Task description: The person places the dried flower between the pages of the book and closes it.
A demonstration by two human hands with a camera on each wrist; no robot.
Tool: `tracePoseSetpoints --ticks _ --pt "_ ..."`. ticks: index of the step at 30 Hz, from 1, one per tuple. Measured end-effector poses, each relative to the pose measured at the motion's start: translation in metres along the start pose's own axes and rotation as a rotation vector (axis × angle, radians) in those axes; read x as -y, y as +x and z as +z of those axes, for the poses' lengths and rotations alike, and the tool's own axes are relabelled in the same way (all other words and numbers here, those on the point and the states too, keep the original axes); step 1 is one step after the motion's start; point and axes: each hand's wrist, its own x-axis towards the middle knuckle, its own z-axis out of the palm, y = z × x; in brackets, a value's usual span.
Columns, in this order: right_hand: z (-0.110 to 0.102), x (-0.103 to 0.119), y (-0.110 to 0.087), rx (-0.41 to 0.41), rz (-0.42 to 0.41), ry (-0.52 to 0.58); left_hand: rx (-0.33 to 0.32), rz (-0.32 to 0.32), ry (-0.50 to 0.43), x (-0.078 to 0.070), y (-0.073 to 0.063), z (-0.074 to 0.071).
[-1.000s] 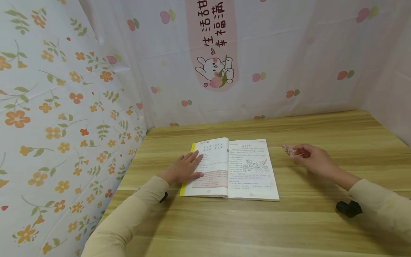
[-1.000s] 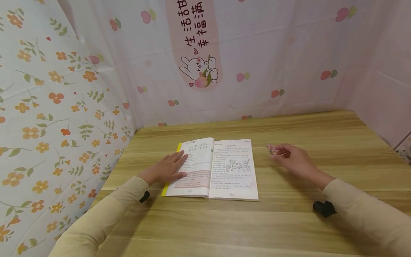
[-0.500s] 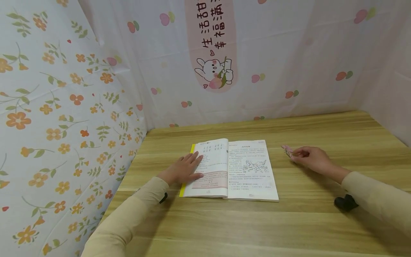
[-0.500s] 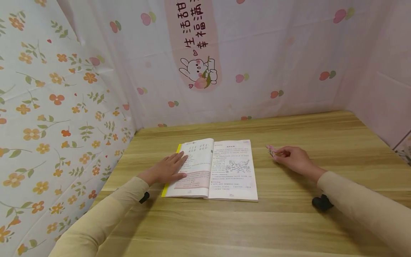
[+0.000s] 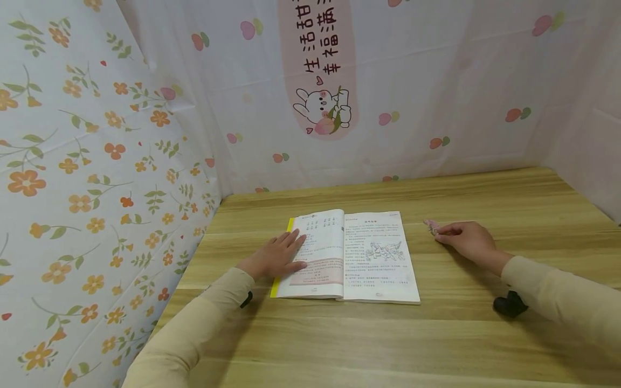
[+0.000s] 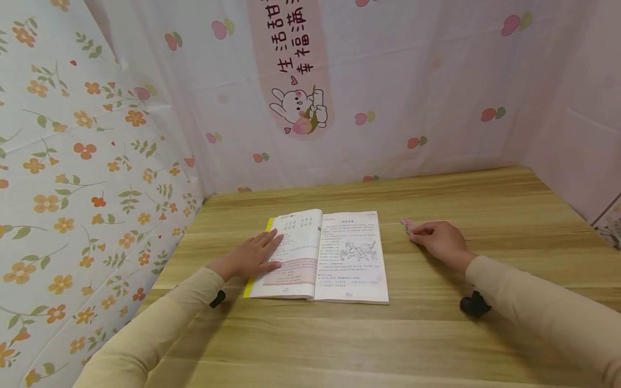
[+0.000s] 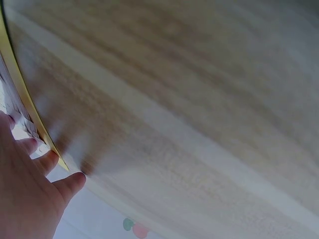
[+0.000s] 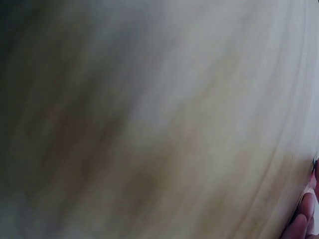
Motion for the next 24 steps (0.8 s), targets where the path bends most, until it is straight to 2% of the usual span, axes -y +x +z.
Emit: tracePoseSetpoints --ticks 6,16,24 --pt "0.0022 0.0013 0.0007 -0.007 0.039 0.013 0.002 -0.002 -0.015 0.0002 0.0 0.0004" --pt "0.0016 0.0013 -0.001 -0.041 0.003 0.066 -0.007 0.004 -0.02 0.0019 0.0009 0.0028" --pt "-0.0054 0.0008 -0.0038 -0.069 0.029 0.106 -0.001 -0.004 -0.001 0.0014 0.0016 0.0036"
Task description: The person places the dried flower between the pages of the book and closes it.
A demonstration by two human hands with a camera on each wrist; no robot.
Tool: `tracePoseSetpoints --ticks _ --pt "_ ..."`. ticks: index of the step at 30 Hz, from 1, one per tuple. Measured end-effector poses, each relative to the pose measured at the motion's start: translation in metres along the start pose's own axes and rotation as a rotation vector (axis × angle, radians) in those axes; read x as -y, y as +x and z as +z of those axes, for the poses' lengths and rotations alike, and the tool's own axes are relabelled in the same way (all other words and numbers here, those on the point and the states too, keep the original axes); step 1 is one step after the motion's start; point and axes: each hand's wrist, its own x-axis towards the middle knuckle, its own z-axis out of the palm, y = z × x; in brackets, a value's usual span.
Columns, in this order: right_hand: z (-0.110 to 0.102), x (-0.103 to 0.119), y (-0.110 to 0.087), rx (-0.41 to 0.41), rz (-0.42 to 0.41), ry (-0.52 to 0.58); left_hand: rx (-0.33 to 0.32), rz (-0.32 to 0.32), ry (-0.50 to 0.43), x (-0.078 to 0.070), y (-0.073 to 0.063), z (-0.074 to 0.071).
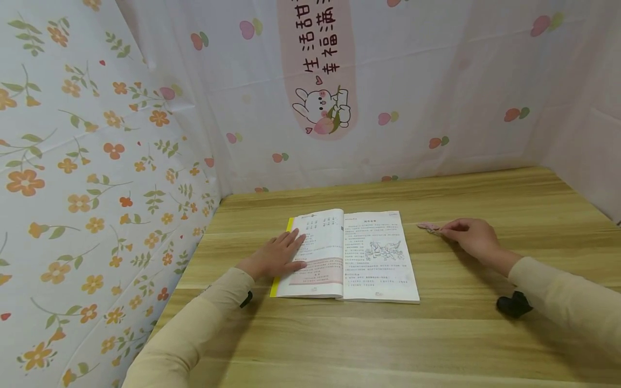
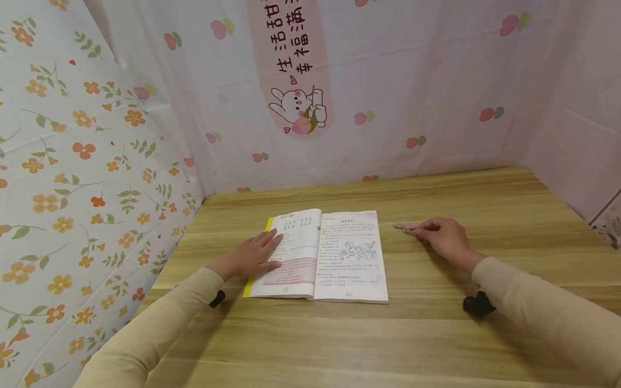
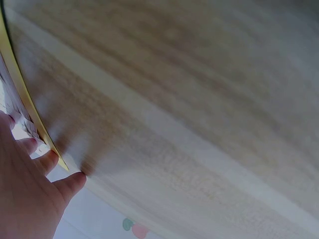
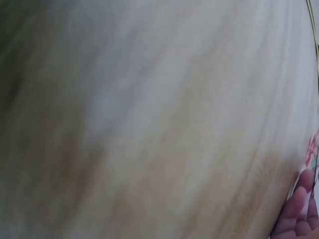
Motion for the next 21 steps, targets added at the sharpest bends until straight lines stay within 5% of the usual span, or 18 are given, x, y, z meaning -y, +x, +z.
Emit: tracePoseSetpoints --ticks 11,21 --pt "-0.003 0.001 0.0 0.073 0.058 0.149 -0.002 0.004 -0.013 0.0 0.0 -0.001" --pt "0.008 0.011 0.003 0.058 -0.004 -0.045 0.005 0.008 -0.03 0.001 0.0 -0.001"
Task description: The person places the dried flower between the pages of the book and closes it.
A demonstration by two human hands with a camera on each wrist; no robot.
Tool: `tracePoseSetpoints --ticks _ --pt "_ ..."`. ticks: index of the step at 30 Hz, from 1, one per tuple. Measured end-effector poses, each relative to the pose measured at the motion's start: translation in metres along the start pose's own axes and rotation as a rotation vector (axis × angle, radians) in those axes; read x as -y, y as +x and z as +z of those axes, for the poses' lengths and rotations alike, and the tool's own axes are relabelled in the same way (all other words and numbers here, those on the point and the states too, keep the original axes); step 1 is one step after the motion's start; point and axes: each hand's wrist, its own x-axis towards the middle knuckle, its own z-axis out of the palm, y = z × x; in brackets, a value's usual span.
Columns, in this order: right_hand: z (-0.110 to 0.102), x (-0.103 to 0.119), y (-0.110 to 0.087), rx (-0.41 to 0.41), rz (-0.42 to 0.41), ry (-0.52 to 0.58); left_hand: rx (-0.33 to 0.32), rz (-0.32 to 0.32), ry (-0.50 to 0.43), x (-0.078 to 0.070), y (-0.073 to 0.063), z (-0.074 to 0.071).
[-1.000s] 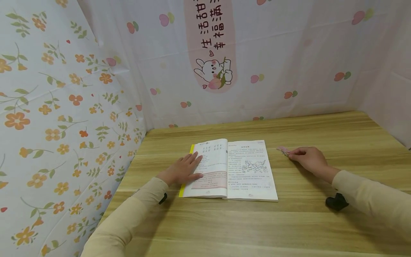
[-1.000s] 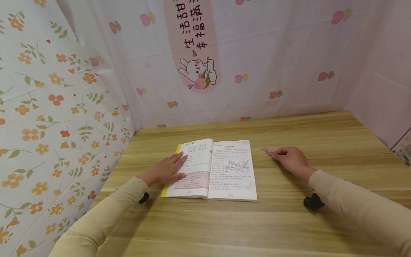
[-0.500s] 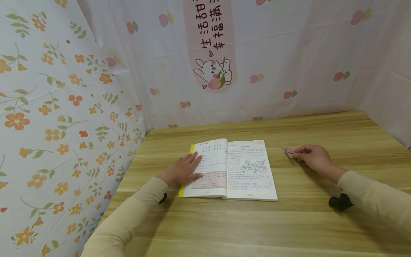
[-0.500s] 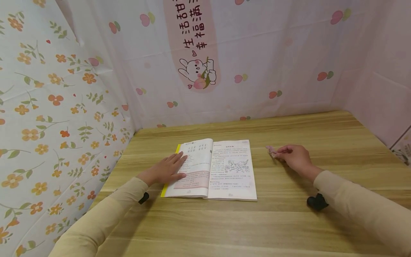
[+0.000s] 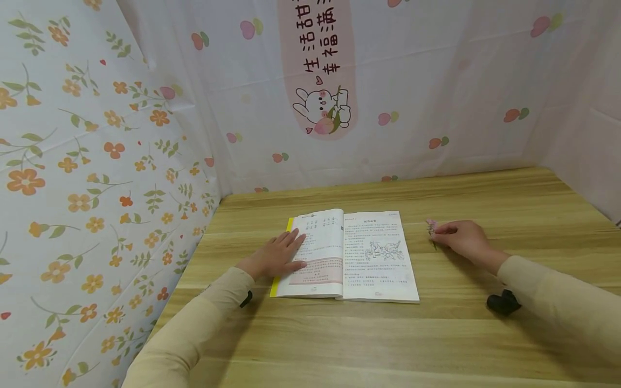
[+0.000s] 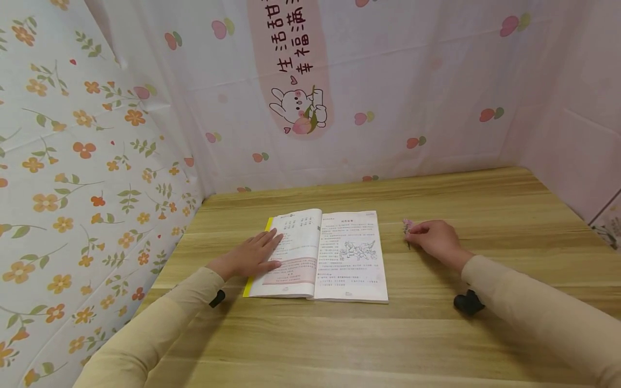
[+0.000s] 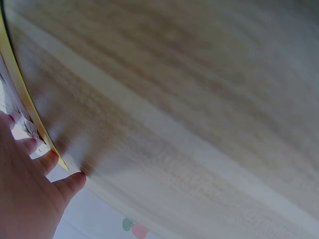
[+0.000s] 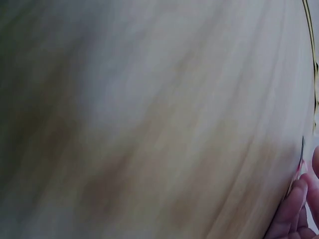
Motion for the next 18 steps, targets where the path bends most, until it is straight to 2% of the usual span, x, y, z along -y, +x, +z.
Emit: tracePoseSetpoints --ticks 10,18 --pt "0.0056 0.0006 0.0014 -0.04 0.011 -0.063 0.001 -0.005 -0.012 -0.0016 0.0 -0.0009" --pt "0.002 0.0014 0.0007 -0.039 0.028 -0.017 -0.008 -0.001 -0.013 -0.0001 0.0007 0.0009"
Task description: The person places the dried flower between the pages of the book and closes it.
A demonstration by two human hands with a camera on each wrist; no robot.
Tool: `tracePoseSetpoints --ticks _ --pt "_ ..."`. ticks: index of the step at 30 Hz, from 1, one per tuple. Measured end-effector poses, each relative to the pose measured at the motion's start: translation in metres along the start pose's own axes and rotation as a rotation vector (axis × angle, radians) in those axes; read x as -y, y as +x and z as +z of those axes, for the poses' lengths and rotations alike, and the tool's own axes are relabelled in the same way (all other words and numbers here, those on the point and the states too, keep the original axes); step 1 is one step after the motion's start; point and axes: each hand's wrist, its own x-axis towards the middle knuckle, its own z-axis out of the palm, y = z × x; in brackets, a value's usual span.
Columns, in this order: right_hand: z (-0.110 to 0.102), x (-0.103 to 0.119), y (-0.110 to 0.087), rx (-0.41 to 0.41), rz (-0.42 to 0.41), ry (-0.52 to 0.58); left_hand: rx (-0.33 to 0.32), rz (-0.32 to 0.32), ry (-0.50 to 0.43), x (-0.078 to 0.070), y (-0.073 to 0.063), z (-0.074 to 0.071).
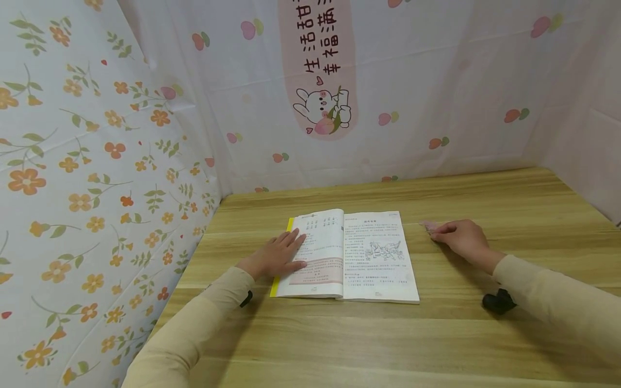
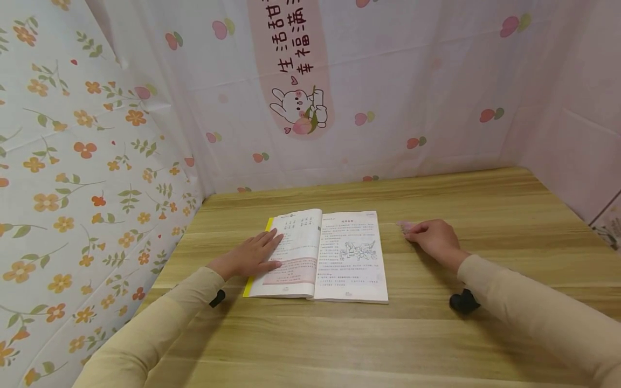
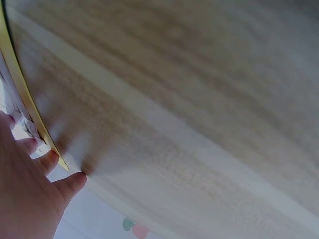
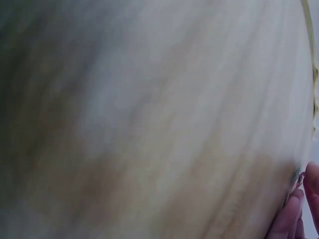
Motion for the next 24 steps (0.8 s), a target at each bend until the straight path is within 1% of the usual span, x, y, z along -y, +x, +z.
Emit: tracePoseSetpoints --ticks 5,12,19,24 --pt "-0.005 0.001 -0.002 0.01 0.044 0.076 -0.003 0.005 -0.005 0.0 0.0 0.0" --pt "-0.009 0.001 -0.002 0.045 0.056 0.159 0.007 -0.001 0.0 0.0 -0.001 0.0" --pt "-0.006 0.002 -0.001 0.074 0.081 0.259 0.004 -0.002 -0.008 0.0 0.0 0.001" --pt "-0.001 0.011 -0.001 0.083 0.104 0.32 0.003 -0.003 -0.011 0.001 0.0 0.001"
